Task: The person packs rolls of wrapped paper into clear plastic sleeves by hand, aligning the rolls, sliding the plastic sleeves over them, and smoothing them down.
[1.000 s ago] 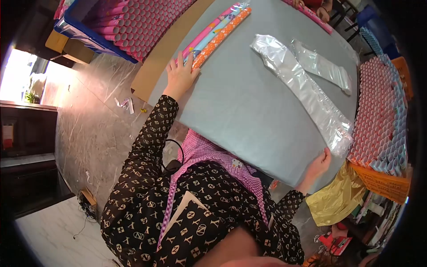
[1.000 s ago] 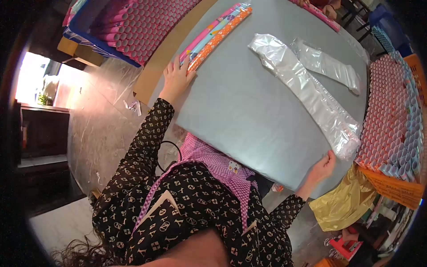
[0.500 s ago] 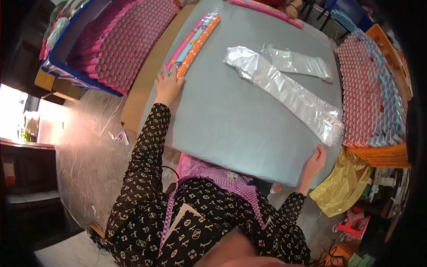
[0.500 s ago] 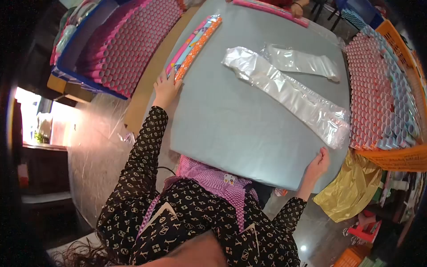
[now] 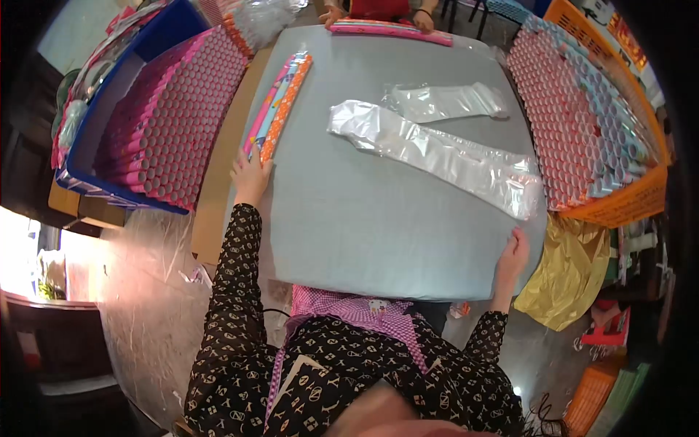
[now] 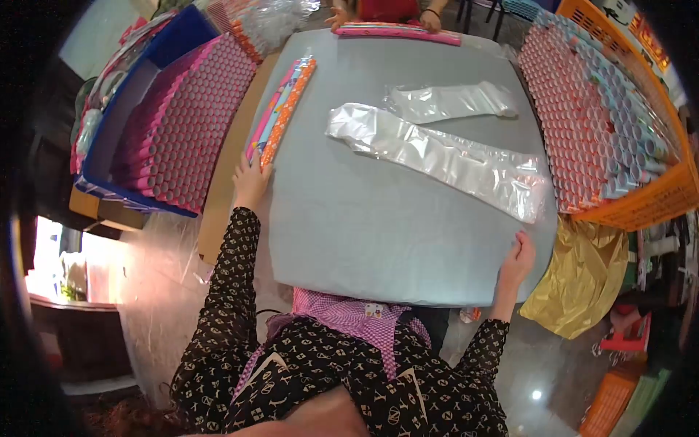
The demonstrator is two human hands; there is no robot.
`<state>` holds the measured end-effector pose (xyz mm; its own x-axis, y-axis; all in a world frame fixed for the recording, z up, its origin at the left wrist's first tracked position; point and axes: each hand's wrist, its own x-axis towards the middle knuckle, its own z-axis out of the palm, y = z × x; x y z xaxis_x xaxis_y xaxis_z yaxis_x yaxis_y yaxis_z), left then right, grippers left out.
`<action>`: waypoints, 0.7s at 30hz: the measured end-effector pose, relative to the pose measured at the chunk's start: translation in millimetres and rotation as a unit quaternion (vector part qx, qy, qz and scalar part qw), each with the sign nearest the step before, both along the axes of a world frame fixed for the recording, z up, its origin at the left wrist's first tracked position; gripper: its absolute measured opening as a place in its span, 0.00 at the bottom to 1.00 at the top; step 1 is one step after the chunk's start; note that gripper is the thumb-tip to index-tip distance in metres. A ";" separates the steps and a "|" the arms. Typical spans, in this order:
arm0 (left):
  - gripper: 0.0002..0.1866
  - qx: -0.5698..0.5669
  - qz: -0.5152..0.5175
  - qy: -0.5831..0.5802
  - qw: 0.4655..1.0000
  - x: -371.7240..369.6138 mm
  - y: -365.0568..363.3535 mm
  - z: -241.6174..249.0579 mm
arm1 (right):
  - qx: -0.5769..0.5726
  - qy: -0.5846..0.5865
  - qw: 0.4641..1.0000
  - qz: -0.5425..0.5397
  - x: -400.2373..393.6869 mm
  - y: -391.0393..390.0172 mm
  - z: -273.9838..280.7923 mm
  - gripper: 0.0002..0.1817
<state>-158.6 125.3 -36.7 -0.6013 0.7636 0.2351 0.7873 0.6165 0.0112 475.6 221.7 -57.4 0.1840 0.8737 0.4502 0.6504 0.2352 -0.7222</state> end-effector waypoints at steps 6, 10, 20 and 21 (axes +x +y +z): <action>0.39 -0.011 -0.020 -0.018 1.000 -3.7 1.2 5.6 | 0.023 -0.038 0.999 -0.021 13.0 5.6 14.8 0.12; 0.40 0.004 -0.030 0.020 0.999 2.0 -0.6 8.9 | 0.040 -0.050 0.998 -0.026 14.4 6.2 28.3 0.12; 0.34 0.160 -0.185 -0.090 0.965 100.7 -2.0 -6.5 | 0.057 -0.030 0.997 -0.036 13.5 33.7 7.6 0.11; 0.33 0.173 -0.229 -0.134 0.949 114.5 -1.4 -9.7 | 0.058 -0.042 0.997 -0.039 13.4 39.7 10.5 0.11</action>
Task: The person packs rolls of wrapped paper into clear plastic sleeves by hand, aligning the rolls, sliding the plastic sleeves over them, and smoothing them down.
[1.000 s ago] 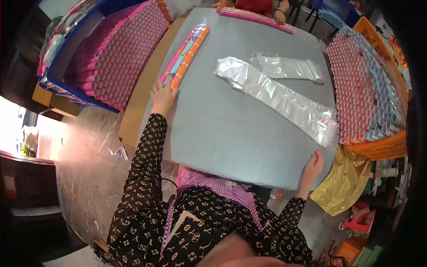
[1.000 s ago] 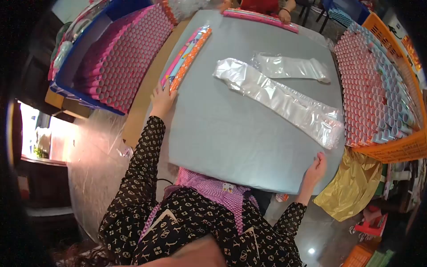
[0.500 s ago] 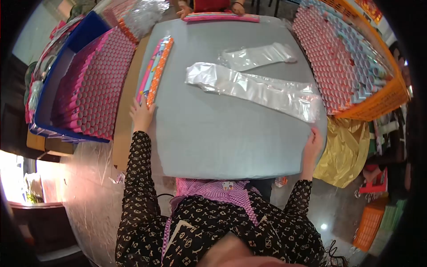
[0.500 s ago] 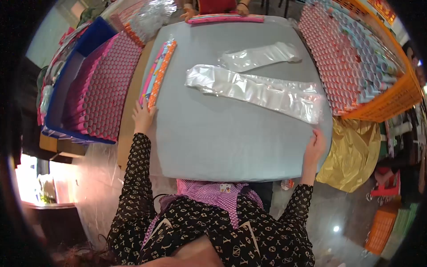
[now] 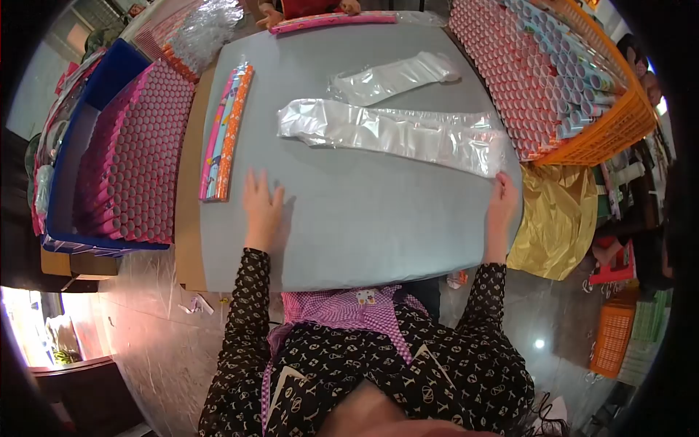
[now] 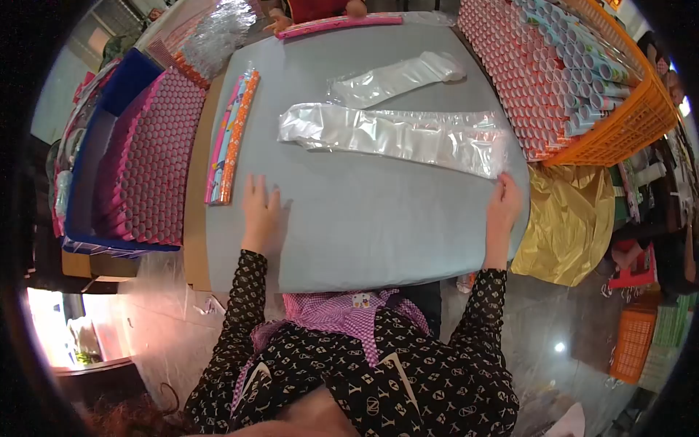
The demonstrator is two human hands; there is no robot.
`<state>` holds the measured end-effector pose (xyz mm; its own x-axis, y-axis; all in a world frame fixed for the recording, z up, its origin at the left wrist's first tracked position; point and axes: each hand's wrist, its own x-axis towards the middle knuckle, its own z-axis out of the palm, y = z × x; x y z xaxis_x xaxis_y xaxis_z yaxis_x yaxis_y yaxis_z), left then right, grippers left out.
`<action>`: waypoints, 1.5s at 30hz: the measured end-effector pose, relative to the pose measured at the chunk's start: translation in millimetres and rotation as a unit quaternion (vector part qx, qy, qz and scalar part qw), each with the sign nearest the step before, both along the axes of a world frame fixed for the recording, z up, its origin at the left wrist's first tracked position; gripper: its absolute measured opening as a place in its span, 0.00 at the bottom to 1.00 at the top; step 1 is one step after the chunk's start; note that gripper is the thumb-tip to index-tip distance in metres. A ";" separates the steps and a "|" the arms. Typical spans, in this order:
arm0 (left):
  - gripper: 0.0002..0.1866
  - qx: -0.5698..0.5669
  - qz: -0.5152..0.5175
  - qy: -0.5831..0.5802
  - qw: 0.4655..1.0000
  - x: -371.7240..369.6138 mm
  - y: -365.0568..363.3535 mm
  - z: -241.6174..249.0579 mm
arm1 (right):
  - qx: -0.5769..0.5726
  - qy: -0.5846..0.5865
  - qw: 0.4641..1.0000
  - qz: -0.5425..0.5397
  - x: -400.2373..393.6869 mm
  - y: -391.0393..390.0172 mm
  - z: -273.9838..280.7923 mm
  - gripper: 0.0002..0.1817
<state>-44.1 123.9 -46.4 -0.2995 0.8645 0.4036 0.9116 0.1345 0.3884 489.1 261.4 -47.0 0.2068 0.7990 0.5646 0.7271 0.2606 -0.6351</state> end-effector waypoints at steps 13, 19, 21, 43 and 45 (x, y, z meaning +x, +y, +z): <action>0.33 -0.001 -0.103 0.004 0.995 81.6 76.7 0.3 | -0.056 -0.069 0.993 -0.082 -5.6 21.8 15.3 0.25; 0.29 0.033 -0.076 -0.005 0.997 88.1 72.7 -7.0 | -0.100 0.068 0.991 -0.054 -8.3 25.5 9.4 0.26; 0.28 0.036 -0.068 -0.007 0.997 90.1 71.9 -3.9 | -0.095 0.091 0.990 -0.049 -10.5 28.3 8.8 0.25; 0.32 0.092 -0.003 -0.098 0.991 69.1 111.4 -5.7 | -0.029 0.058 0.997 -0.048 -10.9 15.2 6.7 0.15; 0.32 0.068 -0.003 -0.093 0.993 72.2 122.7 15.0 | -0.059 0.099 0.992 -0.042 -12.9 13.3 12.9 0.15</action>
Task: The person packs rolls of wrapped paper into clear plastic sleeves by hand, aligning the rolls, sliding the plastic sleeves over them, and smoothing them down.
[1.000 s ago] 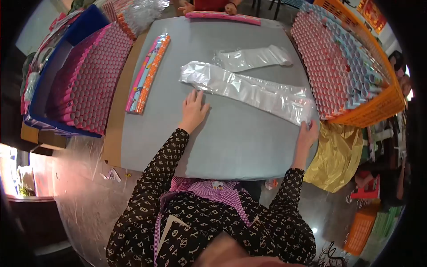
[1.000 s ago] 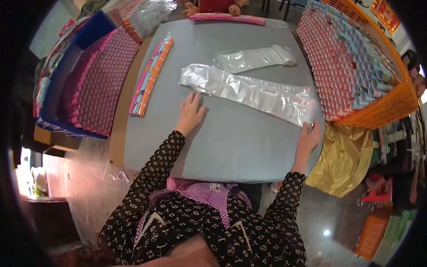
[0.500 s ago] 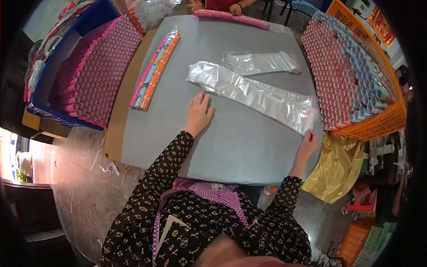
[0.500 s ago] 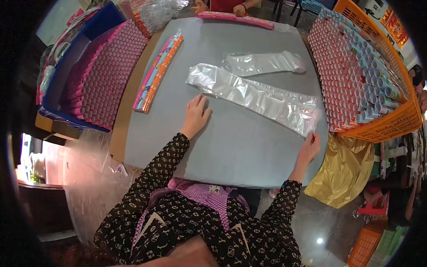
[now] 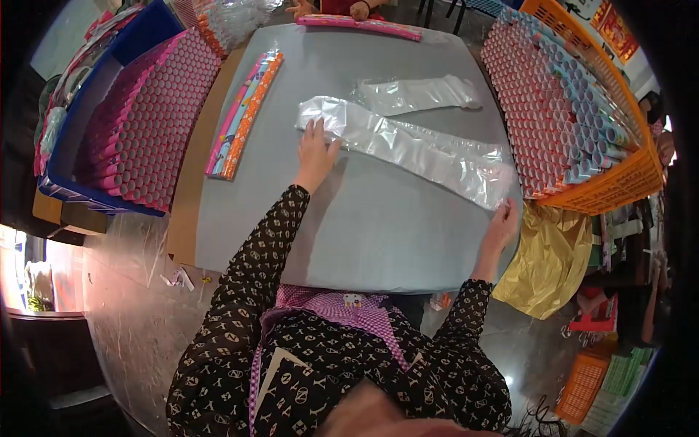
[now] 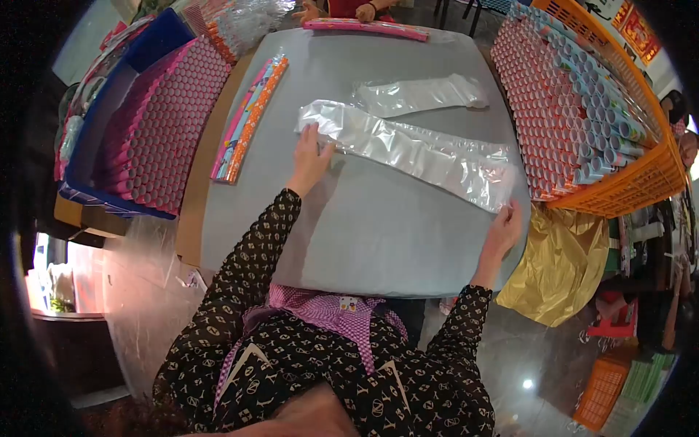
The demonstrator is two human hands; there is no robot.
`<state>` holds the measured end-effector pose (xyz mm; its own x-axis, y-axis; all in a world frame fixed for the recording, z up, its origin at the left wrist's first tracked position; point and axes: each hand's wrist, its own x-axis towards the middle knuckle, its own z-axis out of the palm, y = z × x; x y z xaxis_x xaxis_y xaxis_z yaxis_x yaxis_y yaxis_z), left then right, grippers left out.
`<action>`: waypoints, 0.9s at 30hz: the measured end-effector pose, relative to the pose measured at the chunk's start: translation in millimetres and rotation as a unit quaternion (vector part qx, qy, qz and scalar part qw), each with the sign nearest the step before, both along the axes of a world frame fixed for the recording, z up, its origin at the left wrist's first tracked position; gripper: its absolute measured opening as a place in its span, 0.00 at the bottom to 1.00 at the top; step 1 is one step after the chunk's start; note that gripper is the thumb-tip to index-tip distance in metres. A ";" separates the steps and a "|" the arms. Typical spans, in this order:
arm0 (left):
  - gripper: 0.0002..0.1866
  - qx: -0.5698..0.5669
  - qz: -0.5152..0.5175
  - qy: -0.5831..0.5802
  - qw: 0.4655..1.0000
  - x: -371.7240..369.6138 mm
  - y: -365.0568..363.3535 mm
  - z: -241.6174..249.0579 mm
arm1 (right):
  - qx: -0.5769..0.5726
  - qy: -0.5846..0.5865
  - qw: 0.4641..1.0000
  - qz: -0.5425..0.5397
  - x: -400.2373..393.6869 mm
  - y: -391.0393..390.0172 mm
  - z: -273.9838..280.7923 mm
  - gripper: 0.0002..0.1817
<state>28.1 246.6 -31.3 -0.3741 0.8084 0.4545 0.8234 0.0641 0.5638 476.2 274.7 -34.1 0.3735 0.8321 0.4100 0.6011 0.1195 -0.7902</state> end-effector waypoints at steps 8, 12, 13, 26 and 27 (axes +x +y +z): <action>0.28 -0.088 -0.005 0.103 0.991 -2.6 10.2 -9.9 | 0.030 -0.116 0.993 -0.009 21.2 0.2 1.9 0.11; 0.20 -0.105 -0.008 0.115 0.988 -5.4 -5.9 -11.0 | 0.116 -0.171 0.978 -0.029 23.3 -0.6 7.5 0.09; 0.19 -0.094 -0.004 0.124 0.988 -5.9 -11.2 -9.9 | 0.111 -0.173 0.978 -0.033 22.2 -1.5 10.4 0.09; 0.23 0.044 -0.003 0.150 0.988 -11.0 -28.2 -9.4 | 0.067 0.309 0.947 0.055 -9.2 -13.6 65.2 0.08; 0.23 0.042 -0.004 0.151 0.988 -2.0 -32.6 2.3 | 0.065 0.309 0.947 0.053 -15.0 -16.6 70.6 0.08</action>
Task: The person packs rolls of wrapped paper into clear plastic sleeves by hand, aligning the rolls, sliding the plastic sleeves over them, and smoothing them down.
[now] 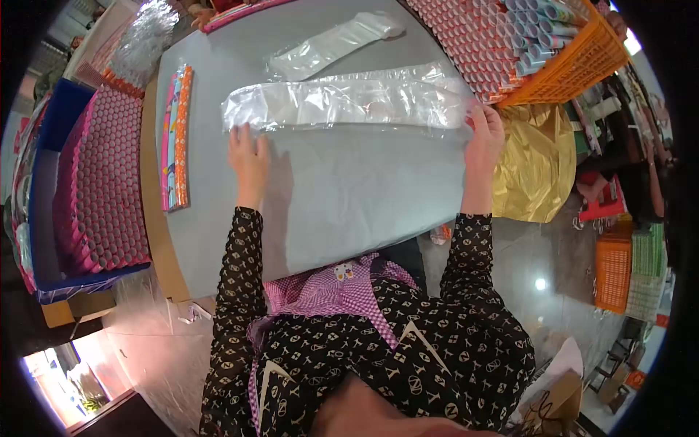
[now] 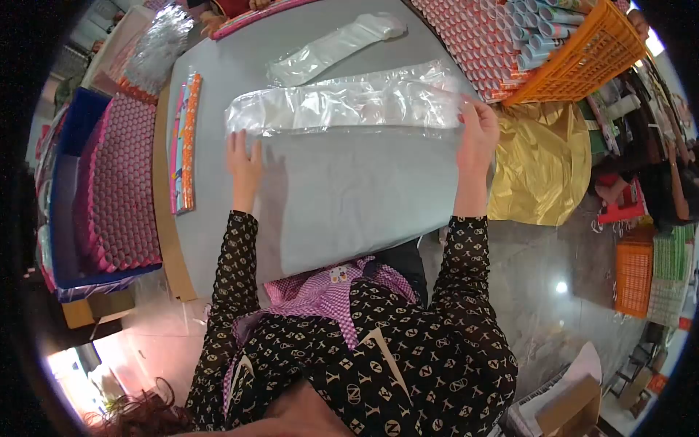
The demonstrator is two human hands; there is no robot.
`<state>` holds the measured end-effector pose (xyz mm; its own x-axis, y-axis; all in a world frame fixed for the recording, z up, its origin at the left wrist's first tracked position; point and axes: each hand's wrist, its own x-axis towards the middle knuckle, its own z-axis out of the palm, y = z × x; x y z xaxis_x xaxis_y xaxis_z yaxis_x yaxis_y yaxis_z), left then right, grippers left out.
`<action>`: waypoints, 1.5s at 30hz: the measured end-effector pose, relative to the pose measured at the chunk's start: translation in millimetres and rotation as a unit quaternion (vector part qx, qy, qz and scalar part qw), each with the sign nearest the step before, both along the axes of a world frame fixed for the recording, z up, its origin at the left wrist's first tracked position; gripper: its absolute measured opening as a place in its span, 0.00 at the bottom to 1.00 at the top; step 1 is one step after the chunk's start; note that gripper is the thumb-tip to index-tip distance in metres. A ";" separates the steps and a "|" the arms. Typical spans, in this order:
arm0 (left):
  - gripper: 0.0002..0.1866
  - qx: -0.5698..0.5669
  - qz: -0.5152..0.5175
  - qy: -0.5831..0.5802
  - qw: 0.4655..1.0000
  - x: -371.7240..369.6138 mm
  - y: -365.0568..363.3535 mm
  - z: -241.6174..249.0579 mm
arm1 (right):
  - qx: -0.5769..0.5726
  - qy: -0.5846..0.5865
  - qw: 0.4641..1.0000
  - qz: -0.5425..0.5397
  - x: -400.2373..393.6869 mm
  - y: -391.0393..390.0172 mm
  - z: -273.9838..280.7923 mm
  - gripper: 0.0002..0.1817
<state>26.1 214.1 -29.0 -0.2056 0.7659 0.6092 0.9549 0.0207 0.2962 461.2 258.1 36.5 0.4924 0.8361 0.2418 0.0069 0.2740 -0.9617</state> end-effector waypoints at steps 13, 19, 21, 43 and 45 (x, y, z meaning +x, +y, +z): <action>0.17 -0.149 -0.286 -0.479 0.817 139.2 -59.3 81.3 | 0.015 0.018 0.953 0.301 -136.8 -90.3 2.6 0.03; 0.11 -0.197 -0.263 -0.601 0.729 120.0 -68.7 91.9 | 0.069 -0.210 0.902 0.371 -151.8 -115.7 -6.5 0.05; 0.10 -0.199 -0.260 -0.617 0.716 110.6 -72.7 91.2 | 0.082 -0.263 0.883 0.381 -153.4 -115.4 -5.2 0.05; 0.09 -0.110 -0.280 -0.513 0.804 126.8 -96.6 93.0 | -0.032 -0.217 0.882 0.418 -159.1 -107.8 14.1 0.14; 0.15 -0.049 -0.264 -0.404 0.874 118.6 -97.4 92.2 | -0.074 -0.134 0.899 0.410 -149.8 -99.3 3.0 0.12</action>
